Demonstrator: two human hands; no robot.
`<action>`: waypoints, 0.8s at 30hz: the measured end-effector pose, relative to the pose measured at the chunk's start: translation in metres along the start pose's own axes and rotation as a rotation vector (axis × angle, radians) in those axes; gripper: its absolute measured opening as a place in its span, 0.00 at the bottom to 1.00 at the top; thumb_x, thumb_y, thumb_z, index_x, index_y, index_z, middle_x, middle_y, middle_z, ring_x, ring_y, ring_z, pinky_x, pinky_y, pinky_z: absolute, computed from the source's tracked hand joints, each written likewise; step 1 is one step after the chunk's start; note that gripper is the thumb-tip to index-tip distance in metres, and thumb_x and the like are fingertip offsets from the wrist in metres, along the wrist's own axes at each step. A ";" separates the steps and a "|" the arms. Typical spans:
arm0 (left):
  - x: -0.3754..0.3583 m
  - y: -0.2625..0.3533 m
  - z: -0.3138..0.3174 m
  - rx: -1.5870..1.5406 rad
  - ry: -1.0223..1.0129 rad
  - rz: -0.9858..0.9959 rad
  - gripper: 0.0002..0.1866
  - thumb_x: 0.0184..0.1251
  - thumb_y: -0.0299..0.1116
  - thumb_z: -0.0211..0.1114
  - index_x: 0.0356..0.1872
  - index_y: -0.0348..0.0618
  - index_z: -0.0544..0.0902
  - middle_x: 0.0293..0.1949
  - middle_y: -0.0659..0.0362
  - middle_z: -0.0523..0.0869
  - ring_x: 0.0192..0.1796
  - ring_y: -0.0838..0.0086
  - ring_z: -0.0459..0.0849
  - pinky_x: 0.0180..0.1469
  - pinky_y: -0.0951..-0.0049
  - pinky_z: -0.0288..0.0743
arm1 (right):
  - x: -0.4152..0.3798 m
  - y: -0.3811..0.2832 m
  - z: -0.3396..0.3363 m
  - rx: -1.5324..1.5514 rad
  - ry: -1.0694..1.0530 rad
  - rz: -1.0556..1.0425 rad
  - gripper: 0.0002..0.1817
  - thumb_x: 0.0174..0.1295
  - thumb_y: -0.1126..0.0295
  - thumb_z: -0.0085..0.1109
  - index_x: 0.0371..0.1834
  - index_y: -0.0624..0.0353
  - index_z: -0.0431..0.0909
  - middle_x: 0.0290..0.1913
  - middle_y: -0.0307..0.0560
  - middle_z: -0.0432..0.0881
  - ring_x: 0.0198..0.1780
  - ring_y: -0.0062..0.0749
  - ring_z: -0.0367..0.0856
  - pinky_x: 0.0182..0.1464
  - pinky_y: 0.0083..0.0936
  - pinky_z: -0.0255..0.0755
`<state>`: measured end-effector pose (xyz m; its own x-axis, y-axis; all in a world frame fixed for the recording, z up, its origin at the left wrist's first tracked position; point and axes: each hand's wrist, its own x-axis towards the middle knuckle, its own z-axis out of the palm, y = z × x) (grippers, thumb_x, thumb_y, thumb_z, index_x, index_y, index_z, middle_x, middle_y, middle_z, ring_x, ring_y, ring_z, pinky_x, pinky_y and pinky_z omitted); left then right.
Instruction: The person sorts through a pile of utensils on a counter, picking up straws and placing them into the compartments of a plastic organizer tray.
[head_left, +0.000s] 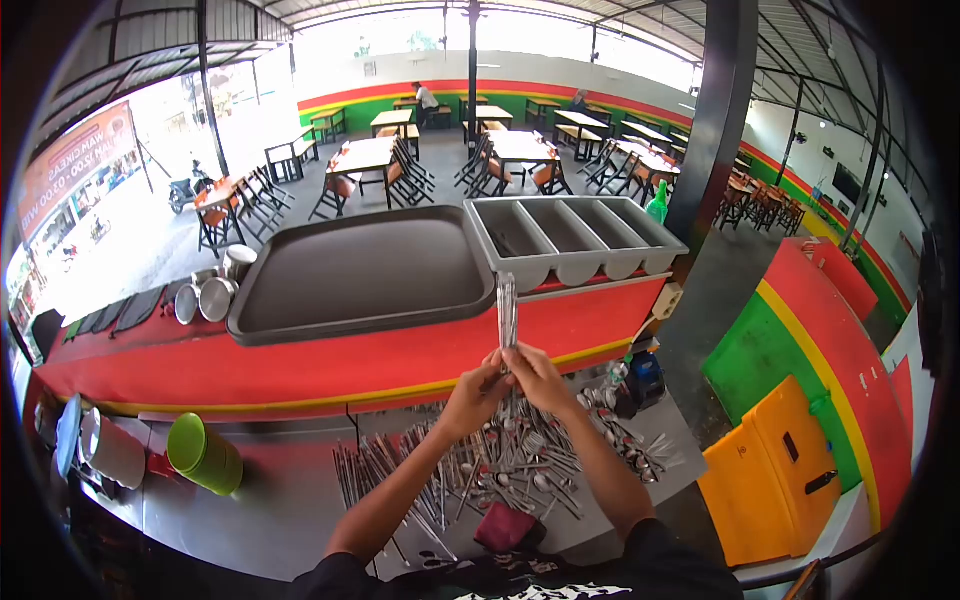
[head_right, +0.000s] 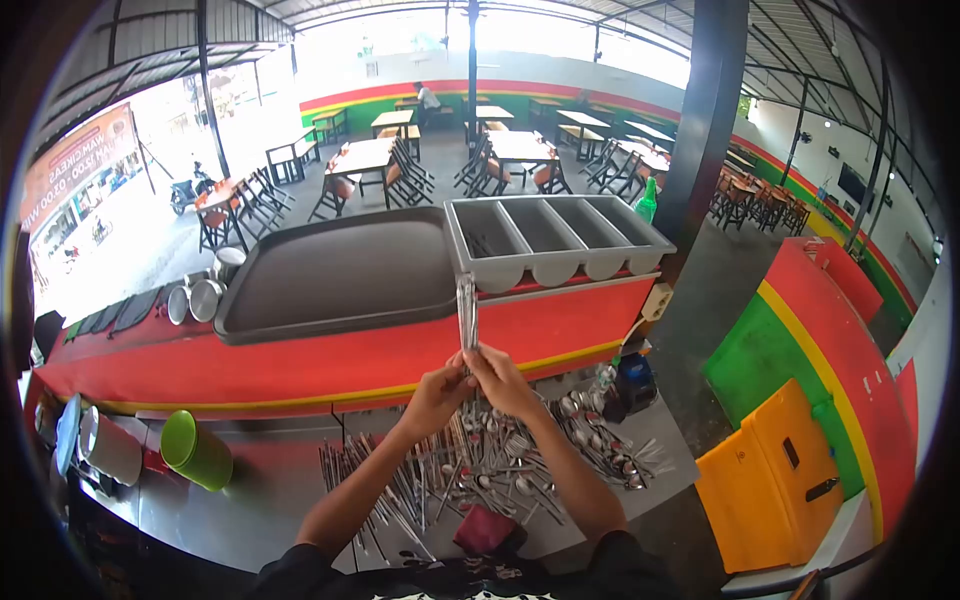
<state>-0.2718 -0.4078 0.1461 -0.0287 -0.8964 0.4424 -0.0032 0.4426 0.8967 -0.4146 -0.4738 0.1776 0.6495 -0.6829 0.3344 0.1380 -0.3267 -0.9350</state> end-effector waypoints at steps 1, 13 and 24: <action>0.023 0.017 0.002 0.033 0.008 0.004 0.09 0.73 0.25 0.58 0.48 0.30 0.77 0.38 0.65 0.79 0.42 0.86 0.76 0.45 0.81 0.72 | 0.017 -0.016 -0.012 -0.025 0.015 -0.063 0.17 0.77 0.58 0.43 0.42 0.60 0.76 0.33 0.35 0.77 0.33 0.15 0.72 0.36 0.15 0.68; 0.285 0.017 -0.036 0.555 0.212 0.247 0.10 0.68 0.29 0.61 0.43 0.31 0.81 0.33 0.55 0.87 0.36 0.81 0.82 0.40 0.75 0.76 | 0.225 -0.037 -0.149 -0.364 0.138 -0.439 0.17 0.73 0.62 0.47 0.44 0.68 0.74 0.41 0.60 0.83 0.45 0.48 0.83 0.46 0.37 0.72; 0.294 -0.042 -0.048 1.000 0.185 0.034 0.13 0.57 0.31 0.60 0.39 0.30 0.81 0.35 0.40 0.85 0.41 0.47 0.85 0.43 0.60 0.75 | 0.269 0.053 -0.161 -0.682 0.145 -0.211 0.15 0.67 0.64 0.50 0.38 0.67 0.77 0.39 0.68 0.81 0.48 0.63 0.79 0.50 0.49 0.72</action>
<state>-0.2321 -0.6907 0.2393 0.1101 -0.8350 0.5392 -0.8420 0.2098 0.4970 -0.3535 -0.7801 0.2371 0.5481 -0.6245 0.5564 -0.2776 -0.7633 -0.5833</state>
